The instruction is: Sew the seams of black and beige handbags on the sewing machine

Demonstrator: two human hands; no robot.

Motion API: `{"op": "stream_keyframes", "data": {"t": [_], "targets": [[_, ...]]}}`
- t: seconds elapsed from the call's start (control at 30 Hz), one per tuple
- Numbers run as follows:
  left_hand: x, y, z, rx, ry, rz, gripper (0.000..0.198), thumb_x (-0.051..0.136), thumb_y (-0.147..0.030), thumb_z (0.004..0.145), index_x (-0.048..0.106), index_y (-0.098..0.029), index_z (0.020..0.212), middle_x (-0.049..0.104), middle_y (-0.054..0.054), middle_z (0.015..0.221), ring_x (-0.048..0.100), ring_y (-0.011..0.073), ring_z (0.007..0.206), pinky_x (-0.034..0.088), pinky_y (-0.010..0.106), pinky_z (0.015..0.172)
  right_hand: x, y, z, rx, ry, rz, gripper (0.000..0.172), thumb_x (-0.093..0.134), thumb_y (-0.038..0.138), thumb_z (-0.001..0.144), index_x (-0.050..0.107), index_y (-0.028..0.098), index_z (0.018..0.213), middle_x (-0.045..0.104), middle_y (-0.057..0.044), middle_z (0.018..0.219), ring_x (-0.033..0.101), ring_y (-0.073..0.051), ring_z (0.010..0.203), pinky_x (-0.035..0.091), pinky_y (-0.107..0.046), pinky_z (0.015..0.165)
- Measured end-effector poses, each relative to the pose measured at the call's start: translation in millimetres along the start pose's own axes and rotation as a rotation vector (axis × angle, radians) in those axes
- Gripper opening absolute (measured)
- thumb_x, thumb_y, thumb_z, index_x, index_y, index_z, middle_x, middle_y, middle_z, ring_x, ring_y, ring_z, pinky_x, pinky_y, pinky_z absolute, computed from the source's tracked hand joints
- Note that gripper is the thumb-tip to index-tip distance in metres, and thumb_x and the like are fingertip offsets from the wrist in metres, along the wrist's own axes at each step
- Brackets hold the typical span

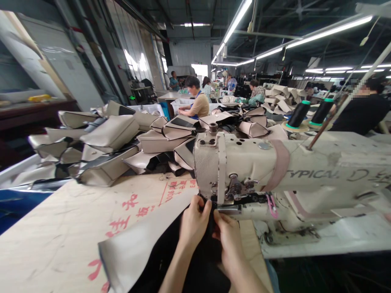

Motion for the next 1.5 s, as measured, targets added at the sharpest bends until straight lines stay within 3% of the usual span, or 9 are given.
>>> {"op": "stream_keyframes", "data": {"t": [0.07, 0.13, 0.27, 0.33, 0.47, 0.63, 0.73, 1.07, 1.5], "targets": [[0.1, 1, 1, 0.006, 0.008, 0.017, 0.017, 0.044, -0.038, 0.081, 0.047, -0.022, 0.082, 0.044, -0.008, 0.054, 0.042, 0.0104, 0.048, 0.027, 0.021, 0.049, -19, 18, -9, -0.114, 0.07, -0.18, 0.039, 0.06, 0.051, 0.075, 0.067, 0.013, 0.072, 0.061, -0.004, 0.061, 0.054, -0.014, 0.053, 0.041, -0.022, 0.049], [0.2, 2, 1, 0.02, 0.009, 0.017, 0.02, 0.044, -0.041, 0.082, 0.047, -0.021, 0.083, 0.045, -0.007, 0.055, 0.041, 0.0104, 0.048, 0.027, 0.021, 0.049, -57, 51, -22, -0.4, 0.038, -0.523, 0.034, 0.051, 0.046, 0.084, 0.068, 0.017, 0.085, 0.065, -0.005, 0.074, 0.06, -0.017, 0.067, 0.047, -0.025, 0.064], [0.5, 1, 2, 0.021, -0.003, 0.032, 0.019, 0.045, -0.041, 0.082, 0.045, -0.022, 0.079, 0.04, -0.009, 0.052, 0.039, 0.0103, 0.046, 0.026, 0.02, 0.049, -175, 133, -55, -1.143, -0.542, -0.988, 0.028, 0.054, 0.035, 0.082, 0.065, 0.014, 0.098, 0.063, -0.011, 0.099, 0.058, -0.024, 0.094, 0.041, -0.036, 0.09], [0.5, 1, 2, 0.014, -0.01, 0.046, 0.016, 0.045, -0.039, 0.081, 0.044, -0.023, 0.079, 0.039, -0.009, 0.051, 0.039, 0.0105, 0.045, 0.026, 0.02, 0.048, -227, 156, -59, -1.274, -0.765, -1.214, 0.038, 0.056, 0.037, 0.081, 0.061, 0.01, 0.107, 0.059, -0.015, 0.107, 0.053, -0.029, 0.104, 0.037, -0.043, 0.095], [0.6, 0, 4, 0.008, -0.002, 0.066, 0.015, 0.045, -0.038, 0.081, 0.045, -0.023, 0.081, 0.043, -0.008, 0.052, 0.044, 0.0115, 0.047, 0.027, 0.02, 0.049, -280, 145, -47, -1.352, -0.652, -1.558, 0.039, 0.046, 0.031, 0.087, 0.054, 0.012, 0.121, 0.061, -0.011, 0.11, 0.056, -0.027, 0.102, 0.036, -0.046, 0.098], [-1.5, -4, 2, -0.011, 0.009, 0.104, 0.016, 0.045, -0.04, 0.081, 0.045, -0.024, 0.083, 0.042, -0.009, 0.05, 0.045, 0.0121, 0.046, 0.028, 0.02, 0.049, -289, 89, -42, -1.308, -0.616, -1.555, 0.044, 0.046, 0.026, 0.089, 0.044, 0.015, 0.131, 0.052, -0.01, 0.124, 0.052, -0.028, 0.111, 0.038, -0.048, 0.099], [-3.2, -7, 0, -0.009, 0.004, 0.12, 0.019, 0.044, -0.043, 0.082, 0.044, -0.024, 0.081, 0.039, -0.009, 0.048, 0.044, 0.0119, 0.045, 0.029, 0.02, 0.049, -288, 78, -43, -1.275, -0.618, -1.541, 0.045, 0.048, 0.025, 0.088, 0.041, 0.017, 0.132, 0.051, -0.009, 0.126, 0.051, -0.028, 0.111, 0.038, -0.048, 0.098], [-1.6, -3, -5, 0.031, -0.02, 0.087, 0.026, 0.043, -0.047, 0.082, 0.038, -0.024, 0.073, 0.039, -0.009, 0.049, 0.042, 0.0106, 0.044, 0.029, 0.019, 0.048, -276, 139, -53, -1.233, -0.646, -1.543, 0.037, 0.048, 0.027, 0.088, 0.05, 0.018, 0.124, 0.057, -0.005, 0.118, 0.053, -0.023, 0.11, 0.036, -0.042, 0.101], [5.2, 8, 25, 0.038, -0.048, 0.146, 0.016, 0.045, -0.036, 0.077, 0.047, -0.021, 0.073, 0.053, -0.004, 0.058, 0.052, 0.0141, 0.054, 0.032, 0.021, 0.052, -263, 137, -54, -1.143, -0.701, -1.617, 0.044, 0.05, 0.028, 0.087, 0.043, 0.013, 0.128, 0.05, -0.011, 0.126, 0.043, -0.026, 0.12, 0.027, -0.047, 0.106]]}}
Point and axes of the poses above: each hand's wrist, its own z-axis towards the middle knuckle, its own x-axis out of the palm, y = z × x, the point moved 4 cm from there along z, towards the middle knuckle
